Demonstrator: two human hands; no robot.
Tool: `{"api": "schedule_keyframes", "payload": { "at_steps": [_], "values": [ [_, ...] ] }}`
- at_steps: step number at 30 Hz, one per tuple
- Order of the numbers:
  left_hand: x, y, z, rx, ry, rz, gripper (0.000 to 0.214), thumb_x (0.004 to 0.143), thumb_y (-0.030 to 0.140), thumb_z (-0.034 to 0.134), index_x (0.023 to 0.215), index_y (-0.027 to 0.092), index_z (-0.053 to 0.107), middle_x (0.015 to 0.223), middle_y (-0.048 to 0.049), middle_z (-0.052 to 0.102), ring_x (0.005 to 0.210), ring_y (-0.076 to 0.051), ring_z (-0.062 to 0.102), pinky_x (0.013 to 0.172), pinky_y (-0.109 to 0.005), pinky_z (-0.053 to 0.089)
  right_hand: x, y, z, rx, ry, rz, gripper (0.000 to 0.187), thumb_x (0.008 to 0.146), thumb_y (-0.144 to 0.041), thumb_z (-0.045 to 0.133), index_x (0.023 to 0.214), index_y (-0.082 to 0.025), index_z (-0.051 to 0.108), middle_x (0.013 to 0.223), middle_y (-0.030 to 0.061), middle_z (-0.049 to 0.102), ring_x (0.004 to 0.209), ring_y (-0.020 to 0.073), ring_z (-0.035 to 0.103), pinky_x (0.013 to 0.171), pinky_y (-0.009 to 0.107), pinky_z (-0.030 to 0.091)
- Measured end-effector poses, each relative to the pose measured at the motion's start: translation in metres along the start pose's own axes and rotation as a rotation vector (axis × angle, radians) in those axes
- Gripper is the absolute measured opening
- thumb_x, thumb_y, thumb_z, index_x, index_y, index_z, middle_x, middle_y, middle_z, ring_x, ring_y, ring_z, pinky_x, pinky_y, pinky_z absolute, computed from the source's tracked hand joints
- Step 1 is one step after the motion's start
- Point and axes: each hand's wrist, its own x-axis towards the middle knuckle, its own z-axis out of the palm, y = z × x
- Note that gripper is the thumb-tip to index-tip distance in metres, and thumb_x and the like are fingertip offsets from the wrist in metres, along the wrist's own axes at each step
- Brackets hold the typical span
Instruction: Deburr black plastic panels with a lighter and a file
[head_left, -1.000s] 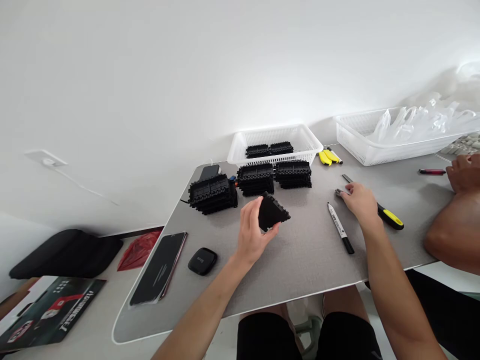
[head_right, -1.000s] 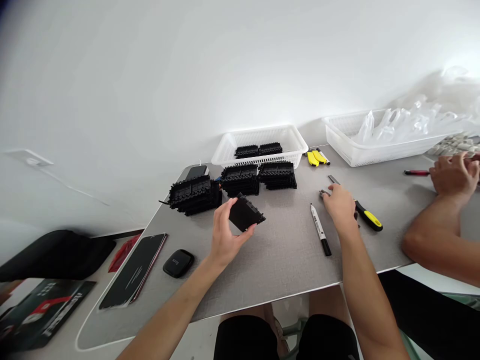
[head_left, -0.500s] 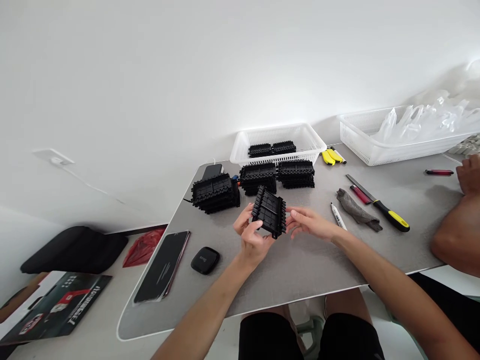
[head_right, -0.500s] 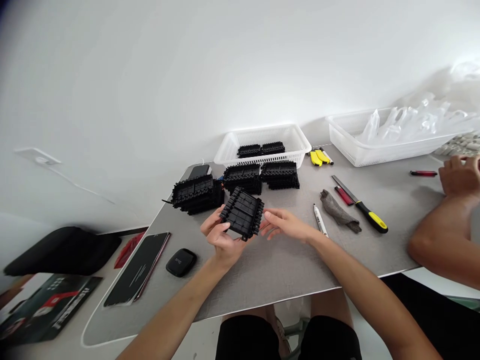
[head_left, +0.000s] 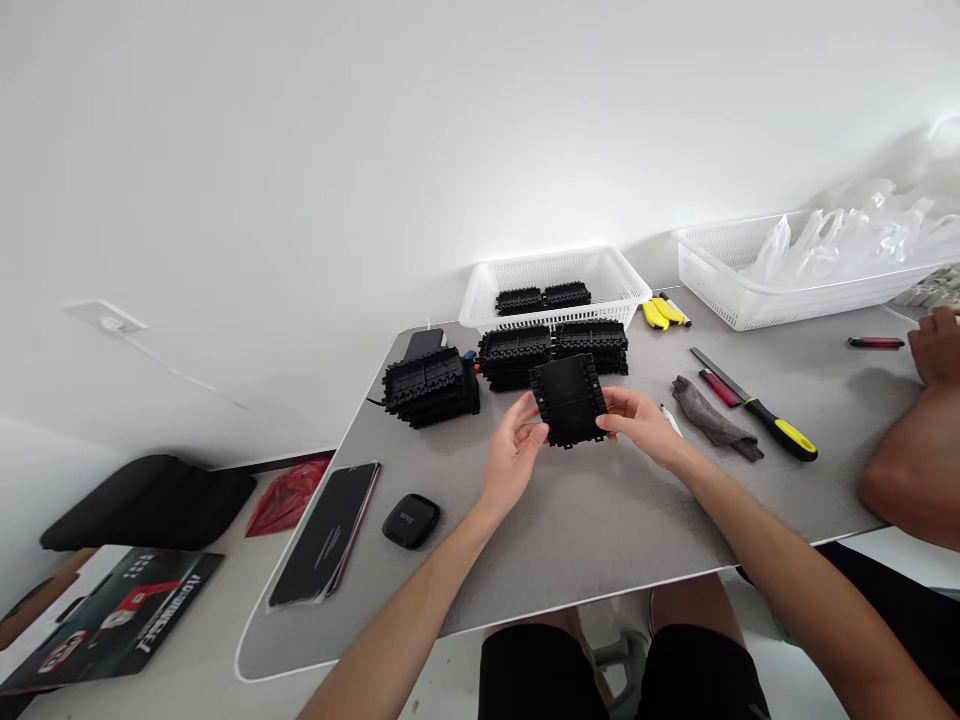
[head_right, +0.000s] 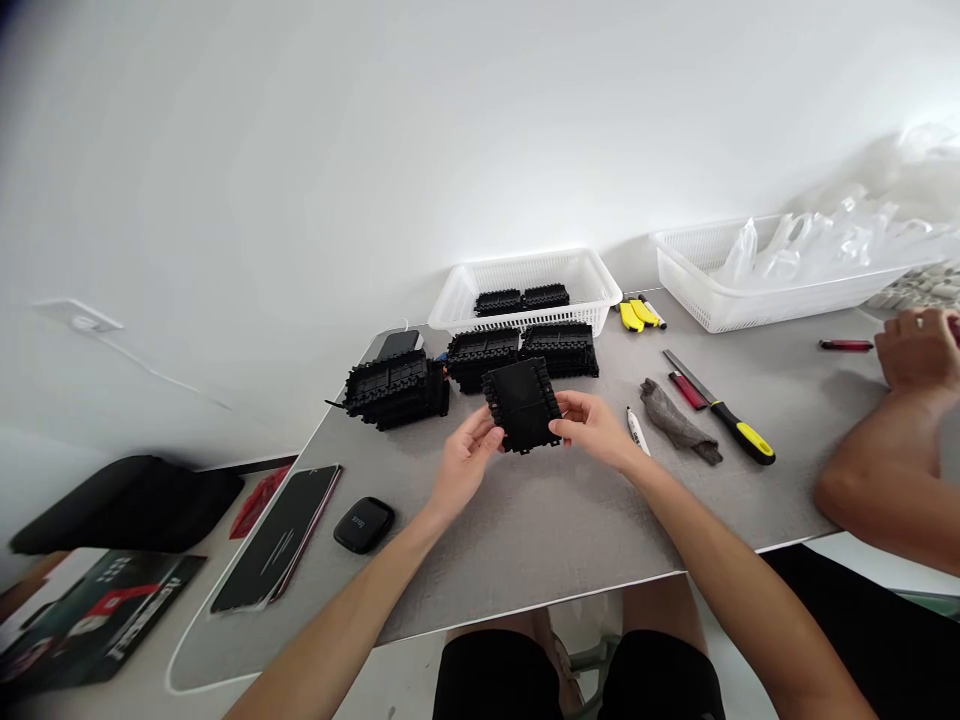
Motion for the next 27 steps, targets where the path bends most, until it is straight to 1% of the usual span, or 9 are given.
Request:
{"api": "schedule_keyframes", "payload": {
  "at_steps": [3, 5, 9, 11, 14, 17, 19, 23, 27],
  "values": [
    [0.003, 0.001, -0.001, -0.043, -0.117, -0.074, 0.049, 0.087, 0.047, 0.059, 0.124, 0.014, 0.058, 0.092, -0.0084, 0.07, 0.079, -0.019, 0.063, 0.069, -0.029, 0.049, -0.001, -0.003, 0.0, -0.119, -0.057, -0.025, 0.033, 0.076, -0.026, 0.064, 0.108, -0.017, 0.066, 0.086, 0.002, 0.064, 0.067, 0.0113, 0.054, 0.058, 0.026, 0.047],
    [0.003, 0.001, -0.001, -0.042, -0.107, -0.086, 0.047, 0.084, 0.046, 0.063, 0.118, 0.013, 0.063, 0.082, -0.006, 0.07, 0.073, -0.018, 0.061, 0.066, -0.028, 0.047, -0.003, -0.006, -0.003, -0.221, -0.041, -0.015, 0.038, 0.077, -0.03, 0.064, 0.112, -0.018, 0.064, 0.089, 0.0031, 0.065, 0.065, 0.012, 0.056, 0.059, 0.028, 0.049],
    [0.004, -0.001, -0.004, -0.009, -0.027, -0.094, 0.044, 0.08, 0.045, 0.067, 0.111, 0.014, 0.066, 0.071, -0.003, 0.068, 0.064, -0.016, 0.058, 0.062, -0.028, 0.045, -0.01, -0.015, -0.027, -0.681, 0.202, -0.008, 0.028, 0.079, -0.045, 0.062, 0.089, -0.019, 0.066, 0.079, 0.0039, 0.066, 0.064, 0.0149, 0.057, 0.055, 0.028, 0.043],
    [0.004, -0.002, -0.005, 0.001, -0.007, -0.096, 0.043, 0.08, 0.045, 0.067, 0.11, 0.014, 0.066, 0.07, -0.003, 0.068, 0.064, -0.016, 0.059, 0.063, -0.029, 0.047, -0.015, -0.019, -0.047, -0.986, 0.323, 0.097, 0.03, 0.077, -0.048, 0.064, 0.069, -0.019, 0.06, 0.067, 0.003, 0.062, 0.058, 0.0148, 0.053, 0.051, 0.027, 0.036],
    [0.004, -0.001, -0.005, -0.007, 0.008, -0.105, 0.044, 0.08, 0.045, 0.067, 0.111, 0.014, 0.065, 0.076, -0.0047, 0.07, 0.068, -0.018, 0.062, 0.067, -0.031, 0.05, -0.021, -0.018, -0.074, -1.24, 0.284, 0.382, 0.031, 0.069, -0.043, 0.071, 0.064, -0.02, 0.051, 0.06, 0.0013, 0.058, 0.054, 0.015, 0.05, 0.048, 0.026, 0.029],
    [0.003, 0.001, -0.004, -0.005, 0.014, -0.111, 0.045, 0.08, 0.044, 0.066, 0.113, 0.014, 0.065, 0.079, -0.0057, 0.071, 0.07, -0.018, 0.063, 0.068, -0.032, 0.052, -0.024, -0.013, -0.086, -1.249, 0.159, 0.542, 0.029, 0.066, -0.039, 0.073, 0.071, -0.021, 0.051, 0.063, 0.0011, 0.06, 0.054, 0.0156, 0.052, 0.047, 0.026, 0.029],
    [0.002, 0.003, -0.003, 0.002, 0.021, -0.112, 0.044, 0.081, 0.044, 0.065, 0.113, 0.014, 0.065, 0.079, -0.0059, 0.071, 0.07, -0.019, 0.063, 0.068, -0.032, 0.052, -0.023, -0.011, -0.084, -1.257, 0.111, 0.55, 0.024, 0.066, -0.032, 0.071, 0.073, -0.02, 0.051, 0.066, 0.0018, 0.06, 0.055, 0.0155, 0.053, 0.048, 0.026, 0.03],
    [0.003, 0.006, -0.005, 0.003, 0.039, -0.116, 0.044, 0.08, 0.044, 0.066, 0.113, 0.015, 0.066, 0.077, -0.0053, 0.071, 0.069, -0.018, 0.061, 0.065, -0.031, 0.05, -0.021, -0.013, -0.072, -1.233, 0.116, 0.352, 0.013, 0.072, -0.025, 0.061, 0.08, -0.021, 0.053, 0.07, 0.0006, 0.061, 0.056, 0.0141, 0.051, 0.049, 0.025, 0.029],
    [0.004, 0.006, -0.006, 0.076, 0.063, -0.091, 0.041, 0.08, 0.046, 0.065, 0.108, 0.015, 0.067, 0.067, -0.002, 0.066, 0.056, -0.014, 0.051, 0.056, -0.027, 0.042, -0.018, -0.027, -0.057, -0.822, 0.156, 0.072, 0.015, 0.083, -0.033, 0.053, 0.093, -0.023, 0.052, 0.071, -0.0027, 0.061, 0.053, 0.011, 0.046, 0.05, 0.024, 0.033]
  ]
}}
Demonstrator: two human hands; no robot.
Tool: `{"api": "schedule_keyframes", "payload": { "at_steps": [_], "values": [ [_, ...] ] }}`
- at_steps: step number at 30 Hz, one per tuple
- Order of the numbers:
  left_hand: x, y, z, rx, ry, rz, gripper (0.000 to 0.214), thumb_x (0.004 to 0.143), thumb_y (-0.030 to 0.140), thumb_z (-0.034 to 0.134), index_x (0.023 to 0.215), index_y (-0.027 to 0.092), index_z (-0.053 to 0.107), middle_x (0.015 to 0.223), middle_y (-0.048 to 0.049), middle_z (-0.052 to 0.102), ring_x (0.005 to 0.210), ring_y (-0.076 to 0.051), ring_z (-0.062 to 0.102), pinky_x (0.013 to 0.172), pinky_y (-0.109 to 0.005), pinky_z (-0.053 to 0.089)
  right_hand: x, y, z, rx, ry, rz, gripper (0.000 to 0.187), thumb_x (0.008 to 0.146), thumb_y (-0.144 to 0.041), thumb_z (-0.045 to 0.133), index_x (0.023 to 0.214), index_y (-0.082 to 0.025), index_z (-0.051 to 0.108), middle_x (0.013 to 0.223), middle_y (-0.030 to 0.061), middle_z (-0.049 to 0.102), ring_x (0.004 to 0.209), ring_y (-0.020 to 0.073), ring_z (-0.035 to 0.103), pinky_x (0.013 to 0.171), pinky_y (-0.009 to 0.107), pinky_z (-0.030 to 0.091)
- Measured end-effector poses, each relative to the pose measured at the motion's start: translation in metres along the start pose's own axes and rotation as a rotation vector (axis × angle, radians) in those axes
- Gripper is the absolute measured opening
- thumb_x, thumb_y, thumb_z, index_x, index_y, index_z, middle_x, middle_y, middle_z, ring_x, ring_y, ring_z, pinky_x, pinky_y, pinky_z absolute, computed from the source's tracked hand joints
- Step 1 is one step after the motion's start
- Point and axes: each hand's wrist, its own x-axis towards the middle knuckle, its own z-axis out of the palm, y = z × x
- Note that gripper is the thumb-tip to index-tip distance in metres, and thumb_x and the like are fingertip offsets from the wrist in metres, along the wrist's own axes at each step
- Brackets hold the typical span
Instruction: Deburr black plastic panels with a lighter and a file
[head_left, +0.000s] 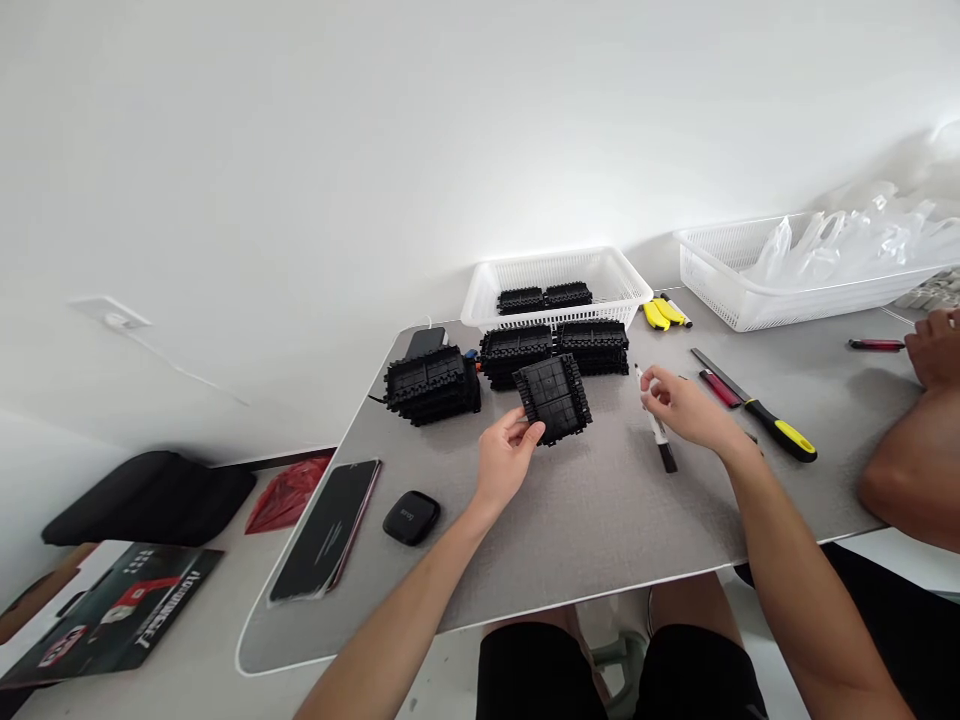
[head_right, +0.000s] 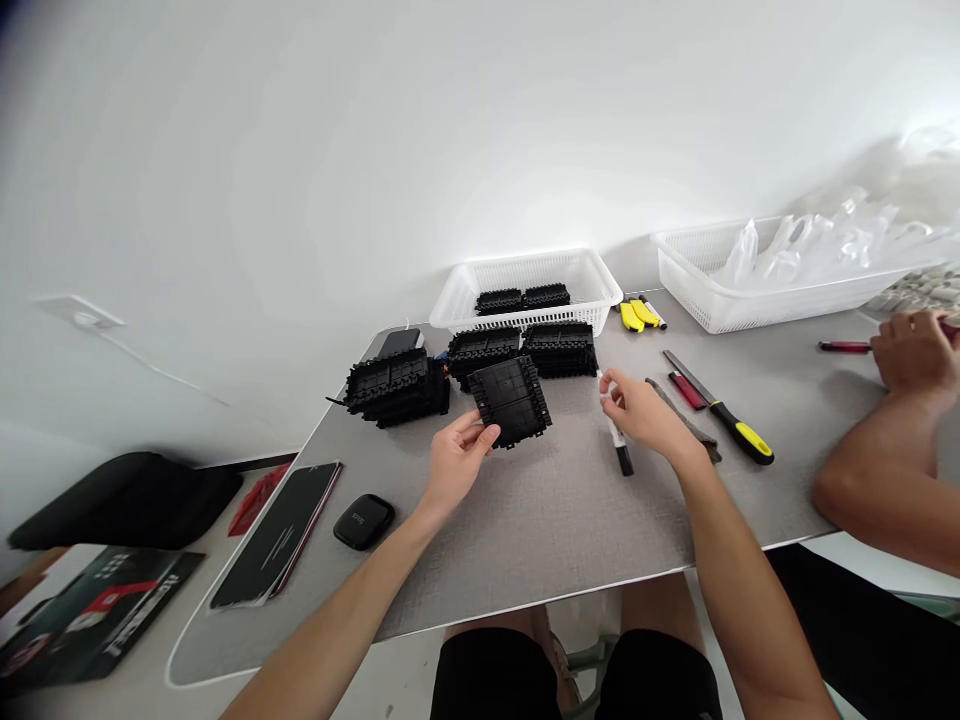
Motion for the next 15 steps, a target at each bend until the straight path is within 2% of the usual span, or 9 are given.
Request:
{"api": "schedule_keyframes", "payload": {
  "at_steps": [4, 6, 9, 11, 15],
  "values": [
    [0.0, 0.0, 0.0, 0.042, 0.016, 0.022, 0.04, 0.081, 0.046, 0.065, 0.106, 0.016, 0.068, 0.061, 0.0005, 0.061, 0.05, -0.012, 0.044, 0.051, -0.026, 0.035, -0.002, -0.016, -0.004, 0.579, 0.035, -0.06, 0.029, 0.084, -0.044, 0.054, 0.105, -0.024, 0.054, 0.082, 0.0015, 0.067, 0.049, 0.0098, 0.041, 0.046, 0.024, 0.033],
    [0.0, 0.0, 0.0, 0.047, 0.017, 0.022, 0.039, 0.081, 0.046, 0.064, 0.105, 0.016, 0.068, 0.061, 0.0005, 0.061, 0.051, -0.012, 0.044, 0.051, -0.025, 0.034, -0.004, -0.02, -0.005, 0.771, 0.052, -0.062, 0.036, 0.083, -0.046, 0.052, 0.112, -0.025, 0.056, 0.091, 0.0053, 0.07, 0.051, 0.0112, 0.044, 0.044, 0.025, 0.034],
    [-0.001, -0.001, 0.001, 0.046, 0.018, 0.022, 0.039, 0.08, 0.047, 0.065, 0.105, 0.016, 0.068, 0.063, -0.0003, 0.062, 0.053, -0.013, 0.047, 0.052, -0.026, 0.036, -0.005, -0.021, -0.002, 0.9, 0.042, -0.067, 0.044, 0.083, -0.051, 0.045, 0.117, -0.025, 0.058, 0.104, 0.0097, 0.07, 0.057, 0.014, 0.052, 0.044, 0.026, 0.038],
    [-0.001, -0.002, 0.001, 0.039, 0.022, 0.022, 0.04, 0.079, 0.047, 0.065, 0.105, 0.016, 0.069, 0.064, -0.0007, 0.063, 0.055, -0.014, 0.049, 0.053, -0.026, 0.038, -0.004, -0.022, 0.005, 0.918, 0.004, -0.065, 0.045, 0.082, -0.051, 0.049, 0.117, -0.025, 0.06, 0.107, 0.0099, 0.07, 0.06, 0.0147, 0.055, 0.046, 0.027, 0.042],
    [0.0, -0.004, 0.001, 0.049, 0.015, 0.024, 0.041, 0.079, 0.045, 0.066, 0.107, 0.016, 0.068, 0.064, -0.0008, 0.063, 0.056, -0.014, 0.05, 0.055, -0.026, 0.039, -0.002, -0.026, 0.031, 0.97, -0.093, -0.085, 0.036, 0.075, -0.042, 0.069, 0.106, -0.023, 0.066, 0.086, 0.0057, 0.072, 0.056, 0.0124, 0.057, 0.046, 0.025, 0.043]
  ]
}}
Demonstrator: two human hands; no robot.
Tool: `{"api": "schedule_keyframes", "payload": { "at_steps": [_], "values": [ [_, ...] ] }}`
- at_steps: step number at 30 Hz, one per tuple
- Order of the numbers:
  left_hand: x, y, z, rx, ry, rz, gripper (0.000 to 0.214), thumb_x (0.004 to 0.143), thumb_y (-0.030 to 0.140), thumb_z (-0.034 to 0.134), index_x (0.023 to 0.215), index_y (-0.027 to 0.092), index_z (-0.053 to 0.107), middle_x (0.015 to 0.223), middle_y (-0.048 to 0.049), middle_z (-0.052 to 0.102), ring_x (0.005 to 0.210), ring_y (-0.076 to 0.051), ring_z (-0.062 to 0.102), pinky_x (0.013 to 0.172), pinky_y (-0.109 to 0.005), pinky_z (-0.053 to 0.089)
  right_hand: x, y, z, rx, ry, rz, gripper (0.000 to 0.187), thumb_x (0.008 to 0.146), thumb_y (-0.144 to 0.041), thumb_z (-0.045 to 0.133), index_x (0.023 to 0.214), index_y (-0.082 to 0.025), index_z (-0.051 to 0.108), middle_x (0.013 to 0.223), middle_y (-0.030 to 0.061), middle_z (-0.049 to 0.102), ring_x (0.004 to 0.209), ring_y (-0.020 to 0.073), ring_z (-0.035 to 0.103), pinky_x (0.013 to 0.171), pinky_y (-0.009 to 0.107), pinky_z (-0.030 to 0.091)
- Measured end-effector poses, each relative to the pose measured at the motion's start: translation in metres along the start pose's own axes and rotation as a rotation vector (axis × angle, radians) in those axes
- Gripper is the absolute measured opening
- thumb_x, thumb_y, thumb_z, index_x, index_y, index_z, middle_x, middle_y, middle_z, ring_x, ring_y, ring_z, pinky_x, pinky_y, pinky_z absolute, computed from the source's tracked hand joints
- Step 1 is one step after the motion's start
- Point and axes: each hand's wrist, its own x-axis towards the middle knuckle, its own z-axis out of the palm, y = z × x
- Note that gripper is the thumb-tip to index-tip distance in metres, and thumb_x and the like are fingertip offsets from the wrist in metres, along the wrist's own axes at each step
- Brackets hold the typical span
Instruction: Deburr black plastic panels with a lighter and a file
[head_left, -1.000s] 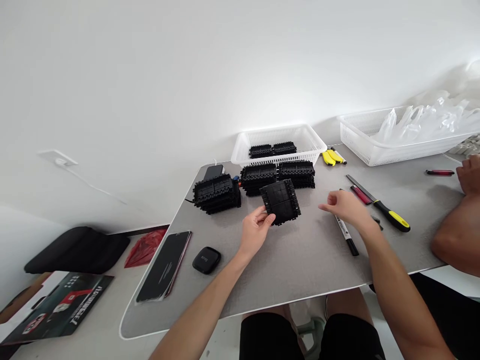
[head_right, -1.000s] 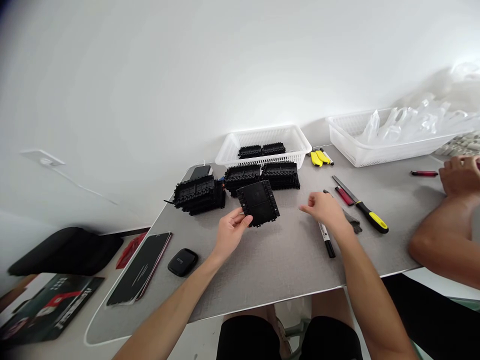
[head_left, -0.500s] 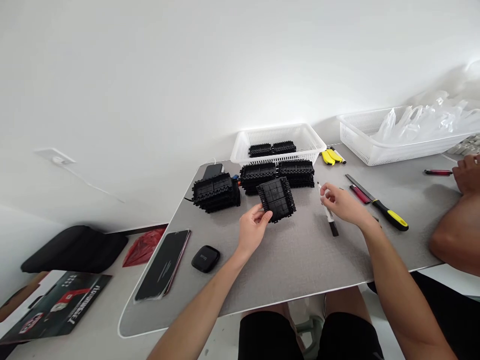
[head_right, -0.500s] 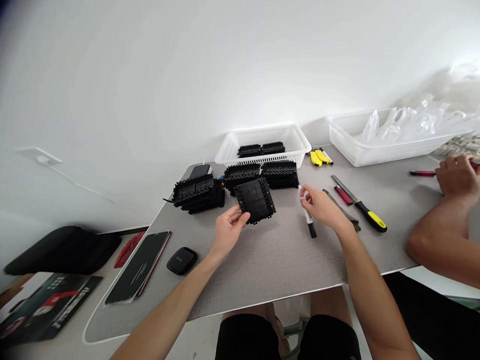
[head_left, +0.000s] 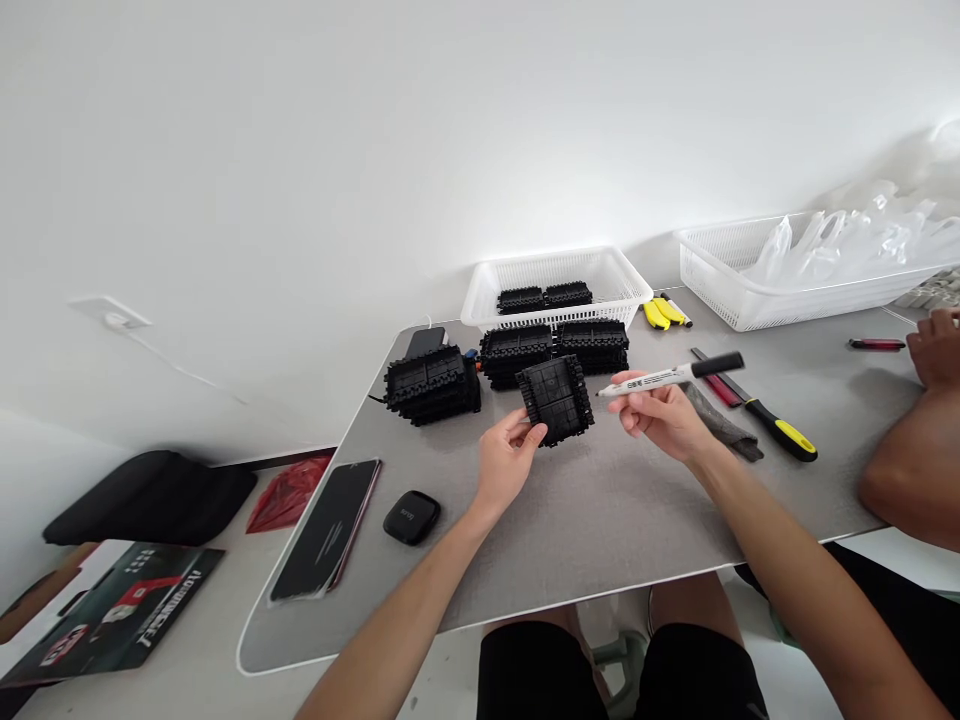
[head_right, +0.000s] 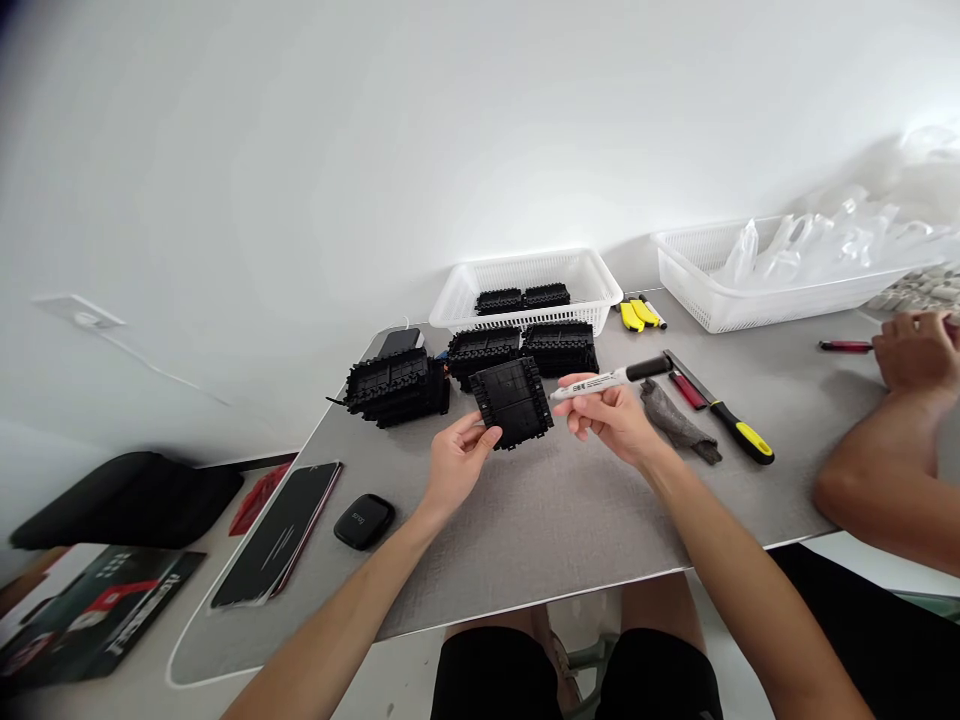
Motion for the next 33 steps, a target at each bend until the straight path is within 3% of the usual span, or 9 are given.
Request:
{"api": "schedule_keyframes", "payload": {
  "at_steps": [5, 10, 15, 26, 33],
  "values": [
    [-0.004, 0.007, 0.001, 0.012, -0.009, 0.024, 0.039, 0.08, 0.042, 0.065, 0.109, 0.015, 0.068, 0.064, -0.0006, 0.064, 0.059, -0.015, 0.053, 0.058, -0.026, 0.04, 0.003, 0.025, 0.02, -0.091, -0.034, 0.016, 0.029, 0.081, -0.043, 0.067, 0.093, -0.017, 0.068, 0.061, -0.0005, 0.061, 0.041, 0.0077, 0.045, 0.037, 0.022, 0.036],
    [-0.009, 0.013, 0.002, 0.058, -0.048, 0.073, 0.037, 0.083, 0.041, 0.064, 0.108, 0.015, 0.068, 0.07, -0.0023, 0.068, 0.064, -0.016, 0.058, 0.065, -0.026, 0.044, -0.002, 0.034, 0.031, -0.412, 0.074, -0.07, 0.032, 0.083, -0.045, 0.063, 0.089, -0.014, 0.069, 0.059, -0.0009, 0.056, 0.043, 0.007, 0.044, 0.04, 0.021, 0.035],
    [-0.01, 0.013, 0.002, 0.052, -0.061, 0.082, 0.037, 0.083, 0.041, 0.063, 0.11, 0.015, 0.068, 0.072, -0.0032, 0.069, 0.065, -0.016, 0.06, 0.065, -0.026, 0.045, -0.002, 0.039, 0.033, -0.59, 0.099, -0.12, 0.028, 0.084, -0.04, 0.06, 0.085, -0.014, 0.069, 0.056, -0.001, 0.053, 0.047, 0.0086, 0.044, 0.044, 0.021, 0.035],
    [-0.01, 0.012, 0.002, 0.029, -0.075, 0.065, 0.041, 0.084, 0.042, 0.063, 0.114, 0.014, 0.066, 0.074, -0.0039, 0.07, 0.067, -0.017, 0.06, 0.064, -0.026, 0.044, -0.002, 0.04, 0.032, -0.705, 0.092, -0.174, 0.023, 0.085, -0.035, 0.058, 0.083, -0.014, 0.068, 0.06, 0.0003, 0.057, 0.05, 0.0093, 0.047, 0.047, 0.021, 0.037],
    [-0.008, 0.01, 0.002, -0.016, -0.11, 0.062, 0.041, 0.085, 0.041, 0.061, 0.116, 0.014, 0.066, 0.067, -0.0008, 0.063, 0.061, -0.014, 0.052, 0.06, -0.025, 0.04, -0.003, 0.039, 0.034, -0.727, 0.085, -0.168, 0.024, 0.085, -0.035, 0.058, 0.084, -0.014, 0.069, 0.058, -0.0003, 0.057, 0.05, 0.0092, 0.046, 0.047, 0.021, 0.036]
  ]
}}
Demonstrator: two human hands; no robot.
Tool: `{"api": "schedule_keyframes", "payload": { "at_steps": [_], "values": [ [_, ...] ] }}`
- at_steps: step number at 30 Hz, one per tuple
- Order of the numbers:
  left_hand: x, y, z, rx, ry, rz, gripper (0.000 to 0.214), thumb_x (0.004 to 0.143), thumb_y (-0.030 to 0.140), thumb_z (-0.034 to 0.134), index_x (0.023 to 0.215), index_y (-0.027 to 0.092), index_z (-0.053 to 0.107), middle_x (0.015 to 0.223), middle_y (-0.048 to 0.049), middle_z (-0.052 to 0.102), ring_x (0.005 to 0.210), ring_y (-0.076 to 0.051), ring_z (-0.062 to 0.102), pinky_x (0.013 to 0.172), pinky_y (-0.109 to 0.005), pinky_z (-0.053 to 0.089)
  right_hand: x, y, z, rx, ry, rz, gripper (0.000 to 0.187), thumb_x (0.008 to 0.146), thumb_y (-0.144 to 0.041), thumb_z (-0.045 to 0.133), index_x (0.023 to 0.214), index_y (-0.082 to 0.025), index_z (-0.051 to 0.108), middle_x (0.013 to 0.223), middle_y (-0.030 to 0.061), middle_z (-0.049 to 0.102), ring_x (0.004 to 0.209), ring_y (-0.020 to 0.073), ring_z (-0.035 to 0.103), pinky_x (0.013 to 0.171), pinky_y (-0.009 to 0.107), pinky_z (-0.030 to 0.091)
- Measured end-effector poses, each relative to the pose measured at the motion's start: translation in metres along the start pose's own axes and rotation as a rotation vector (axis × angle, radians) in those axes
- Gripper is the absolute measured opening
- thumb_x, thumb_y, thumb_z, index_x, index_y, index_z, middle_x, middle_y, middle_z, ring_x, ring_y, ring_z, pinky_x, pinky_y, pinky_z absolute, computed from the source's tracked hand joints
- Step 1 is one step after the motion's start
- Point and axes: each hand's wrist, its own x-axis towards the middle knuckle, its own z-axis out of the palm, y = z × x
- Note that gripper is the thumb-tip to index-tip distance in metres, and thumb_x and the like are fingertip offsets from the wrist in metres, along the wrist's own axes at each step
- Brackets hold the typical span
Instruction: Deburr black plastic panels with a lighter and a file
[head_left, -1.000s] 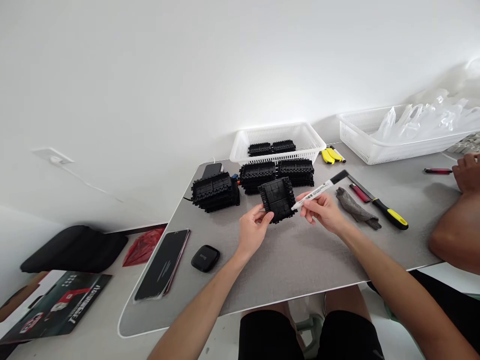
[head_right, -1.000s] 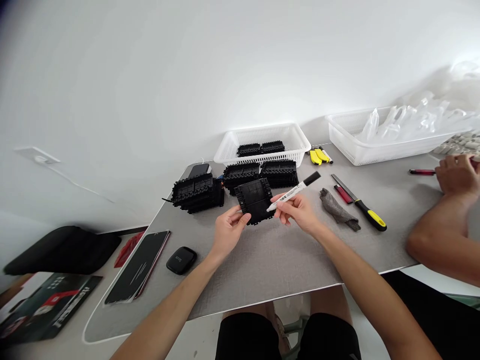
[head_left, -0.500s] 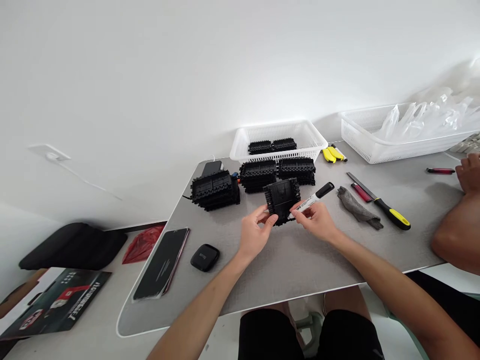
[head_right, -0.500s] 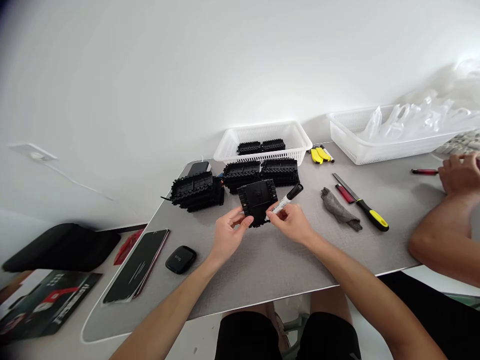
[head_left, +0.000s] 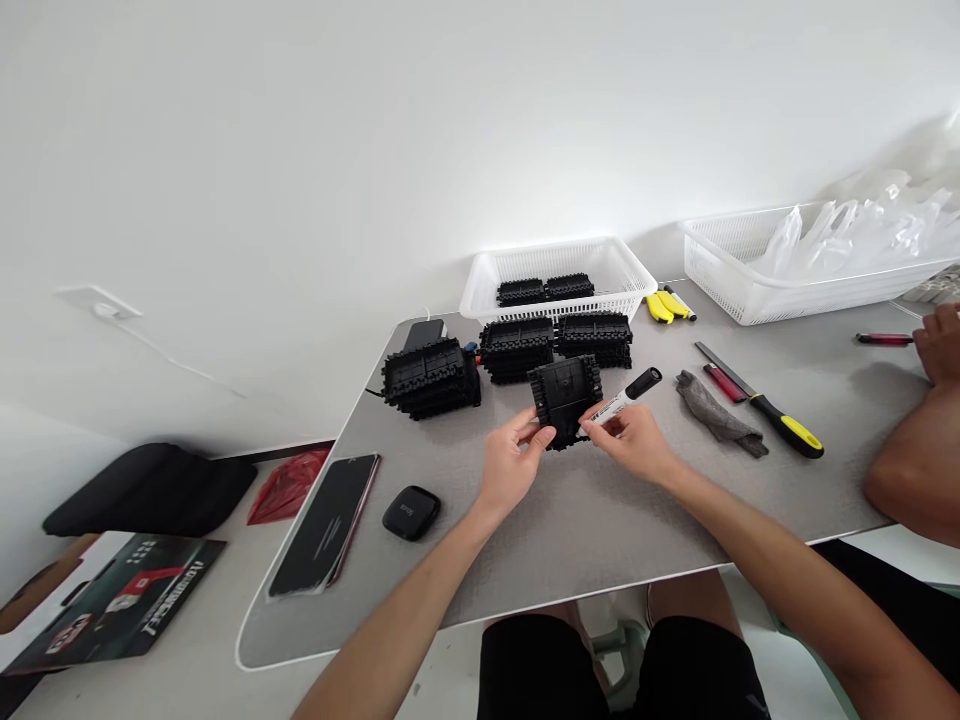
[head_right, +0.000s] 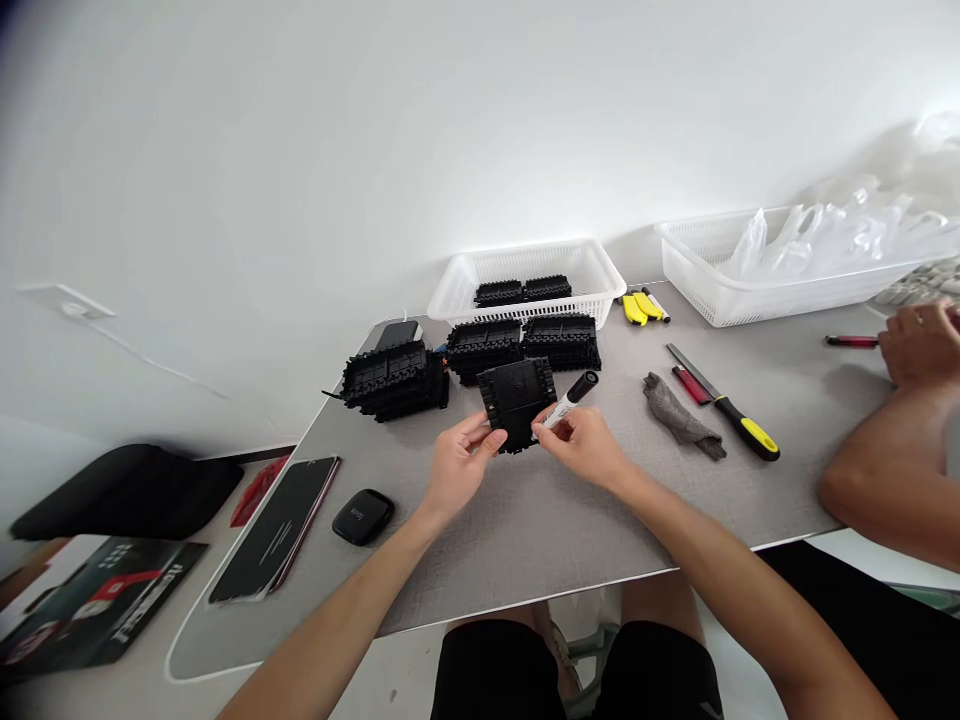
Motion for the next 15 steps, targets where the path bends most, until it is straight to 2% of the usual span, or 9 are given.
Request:
{"api": "schedule_keyframes", "payload": {
  "at_steps": [5, 15],
  "values": [
    [0.0019, -0.0001, 0.0011, -0.092, -0.022, -0.009, 0.041, 0.085, 0.041, 0.062, 0.115, 0.014, 0.067, 0.06, 0.0005, 0.057, 0.06, -0.014, 0.049, 0.059, -0.025, 0.039, 0.0, -0.0067, -0.0003, -0.058, -0.002, 0.003, 0.024, 0.085, -0.035, 0.057, 0.081, -0.014, 0.069, 0.054, -0.0014, 0.053, 0.048, 0.0091, 0.043, 0.046, 0.022, 0.033],
    [0.003, 0.0003, 0.0032, -0.164, -0.02, -0.019, 0.041, 0.083, 0.041, 0.065, 0.112, 0.013, 0.069, 0.062, 0.0006, 0.054, 0.056, -0.01, 0.038, 0.055, -0.024, 0.033, 0.0021, -0.0085, -0.0006, -0.071, -0.01, 0.025, 0.022, 0.085, -0.033, 0.056, 0.08, -0.014, 0.065, 0.054, -0.0026, 0.051, 0.049, 0.0092, 0.043, 0.049, 0.023, 0.032]
  ]
}}
